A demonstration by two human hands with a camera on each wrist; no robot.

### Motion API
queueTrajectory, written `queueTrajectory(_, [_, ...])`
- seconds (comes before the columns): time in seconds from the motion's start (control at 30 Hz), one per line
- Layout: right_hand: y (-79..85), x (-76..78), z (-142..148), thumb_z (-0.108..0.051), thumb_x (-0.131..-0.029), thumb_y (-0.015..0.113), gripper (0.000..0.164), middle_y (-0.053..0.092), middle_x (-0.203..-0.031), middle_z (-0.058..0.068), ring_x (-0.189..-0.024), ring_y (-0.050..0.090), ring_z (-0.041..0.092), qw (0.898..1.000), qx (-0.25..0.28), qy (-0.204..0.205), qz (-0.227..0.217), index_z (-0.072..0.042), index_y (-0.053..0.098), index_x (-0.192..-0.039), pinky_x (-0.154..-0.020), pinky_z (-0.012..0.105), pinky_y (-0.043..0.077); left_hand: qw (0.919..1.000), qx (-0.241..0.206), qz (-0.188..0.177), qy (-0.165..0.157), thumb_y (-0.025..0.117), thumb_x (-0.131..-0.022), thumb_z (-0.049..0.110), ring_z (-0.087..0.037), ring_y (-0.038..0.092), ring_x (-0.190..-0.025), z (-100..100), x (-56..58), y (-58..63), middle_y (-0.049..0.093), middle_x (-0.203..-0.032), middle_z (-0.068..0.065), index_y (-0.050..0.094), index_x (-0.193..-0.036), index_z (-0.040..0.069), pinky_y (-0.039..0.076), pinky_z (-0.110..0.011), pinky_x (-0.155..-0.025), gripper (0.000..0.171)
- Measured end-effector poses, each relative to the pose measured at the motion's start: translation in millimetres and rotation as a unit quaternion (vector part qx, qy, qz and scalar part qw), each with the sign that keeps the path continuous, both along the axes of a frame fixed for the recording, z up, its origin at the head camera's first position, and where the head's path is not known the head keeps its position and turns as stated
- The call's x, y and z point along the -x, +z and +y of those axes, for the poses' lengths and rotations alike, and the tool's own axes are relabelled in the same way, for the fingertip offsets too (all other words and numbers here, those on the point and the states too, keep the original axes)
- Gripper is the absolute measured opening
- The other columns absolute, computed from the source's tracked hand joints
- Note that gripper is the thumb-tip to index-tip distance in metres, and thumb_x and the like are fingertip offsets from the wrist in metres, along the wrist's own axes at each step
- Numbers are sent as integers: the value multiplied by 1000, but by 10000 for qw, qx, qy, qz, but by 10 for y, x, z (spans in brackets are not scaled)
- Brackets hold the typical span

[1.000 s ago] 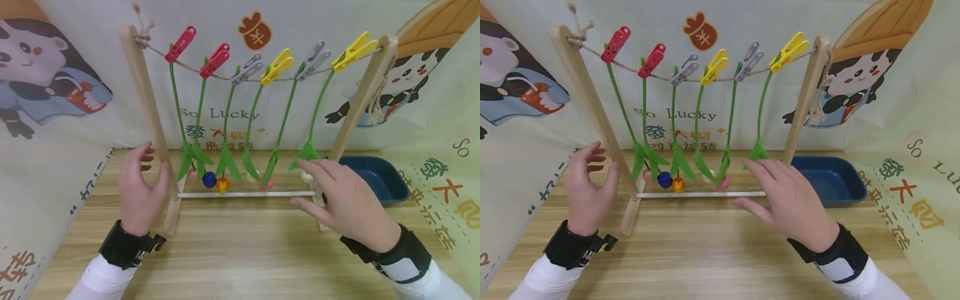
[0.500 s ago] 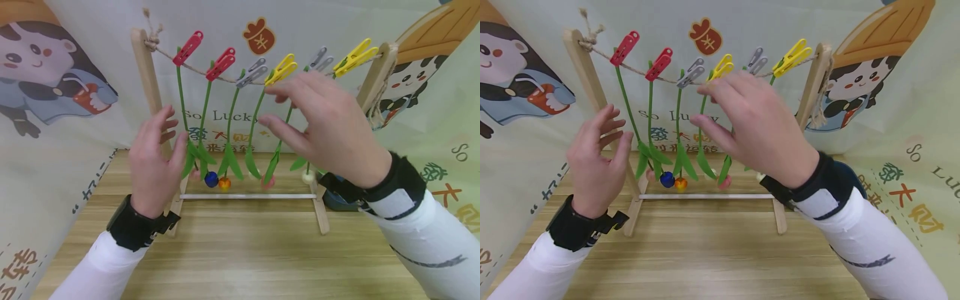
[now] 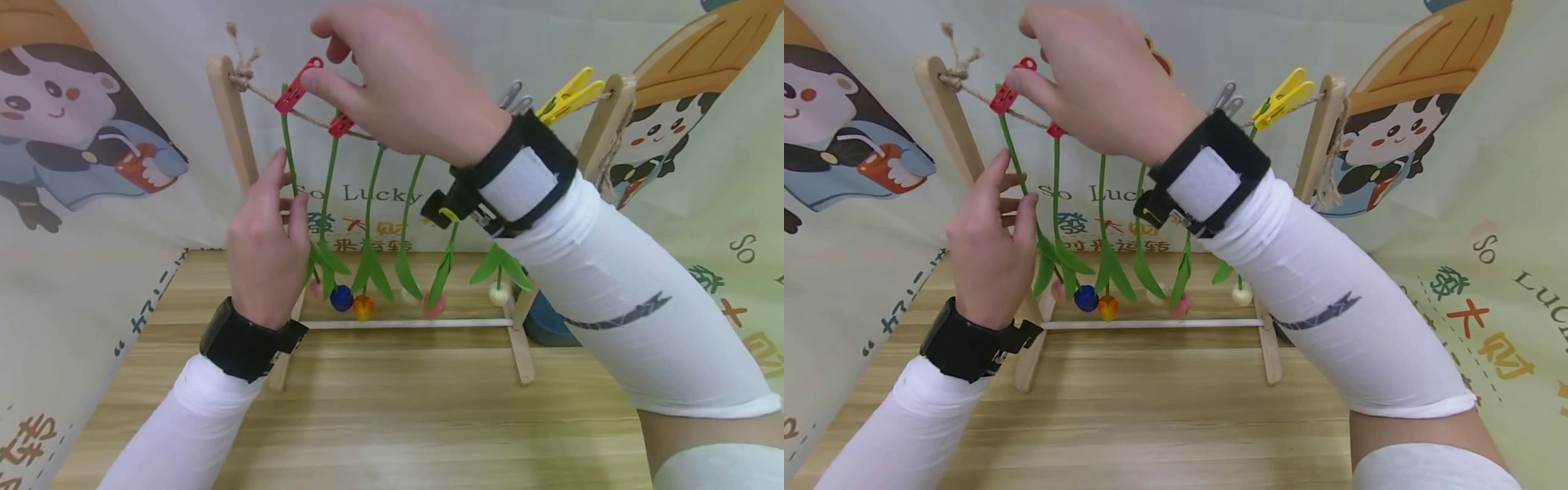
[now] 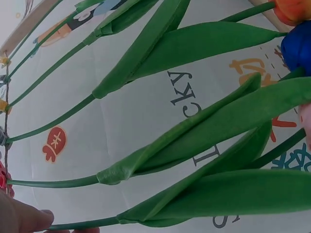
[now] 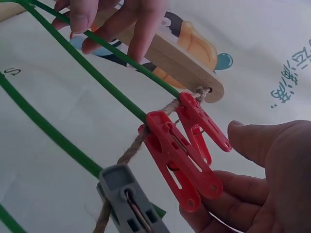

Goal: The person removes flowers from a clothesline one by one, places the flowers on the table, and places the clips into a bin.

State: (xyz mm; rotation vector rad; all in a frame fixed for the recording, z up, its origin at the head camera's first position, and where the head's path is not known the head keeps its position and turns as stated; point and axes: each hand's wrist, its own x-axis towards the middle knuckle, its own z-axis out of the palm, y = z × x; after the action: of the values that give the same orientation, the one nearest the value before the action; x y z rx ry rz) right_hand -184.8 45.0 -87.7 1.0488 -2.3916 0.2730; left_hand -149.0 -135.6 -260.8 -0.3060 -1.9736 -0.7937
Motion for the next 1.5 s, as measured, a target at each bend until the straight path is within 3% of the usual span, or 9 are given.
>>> queueTrajectory(0.13, [3,22,-109,-35,-112,55,41,68,-127,6,-110,57,19,9994,83,-6,-333,-8,65,-140,-88,24,49,10000,-56,-19,56,65,-105,5,-36,76,-96,12,10,9,71,-123,-24,56,-150,-4,64,-49,-83,46])
queueTrajectory(0.27, [-22,30,-122,-29,-112,56,32,70,-120,5,-105,57,18,9990,249,108,-352,-8,71,-130,-85,24,47,10000,-79,-52,28,64,-106,5,-36,75,-96,15,13,7,72,-120,-24,56,-150,-4,63,-49,-83,46])
queueTrajectory(0.43, [-34,58,-88,-27,-111,59,30,73,-121,6,-109,61,21,9987,455,242,-59,-6,74,-126,-105,29,39,10000,-53,-55,3,64,-106,5,-35,75,-95,15,9,2,71,-119,-24,56,-149,-3,63,-49,-83,45])
queueTrajectory(0.57, [-33,83,-16,-26,-110,60,29,74,-119,7,-106,61,21,9968,702,325,197,-5,75,-123,-108,30,35,9999,29,-103,-26,64,-106,5,-35,74,-96,-3,-18,-15,70,-123,-24,56,-149,-5,63,-48,-84,45])
queueTrajectory(0.77, [-45,64,128,-24,-110,60,28,75,-117,8,-101,59,19,9911,1079,578,515,-2,76,-120,-97,25,43,9998,81,-173,-1,63,-106,5,-36,73,-93,-64,-104,-77,70,-121,-24,56,-149,-5,63,-49,-82,44])
queueTrajectory(0.9, [-95,-7,271,-26,-110,59,31,74,-120,9,-100,59,18,9901,1206,580,431,-1,73,-124,-90,23,48,9997,118,-181,76,64,-105,4,-36,74,-89,-104,-181,-137,71,-117,-24,57,-147,-5,63,-49,-78,43])
queueTrajectory(1.13, [-369,-201,646,-21,-105,70,31,72,-117,13,-108,57,28,9838,1445,973,422,2,72,-125,-95,35,43,9995,227,-206,28,67,-102,-4,-37,74,-86,-156,-349,-260,70,-115,-25,57,-147,-5,63,-49,-73,47])
queueTrajectory(1.37, [-828,-429,1028,-16,-97,80,32,75,-112,14,-98,57,30,9735,1769,1337,558,3,73,-122,-88,38,40,9935,1090,-107,319,72,-100,-1,-37,73,-78,-149,-556,-461,74,-104,-25,63,-140,-6,61,-47,-62,41])
queueTrajectory(1.5, [-1062,-553,1188,-33,-102,74,38,75,-110,13,-96,57,30,9656,2183,1282,602,1,73,-120,-88,36,38,9886,1449,-92,398,74,-100,4,-38,73,-75,-120,-640,-578,75,-100,-23,67,-138,-3,59,-46,-56,39])
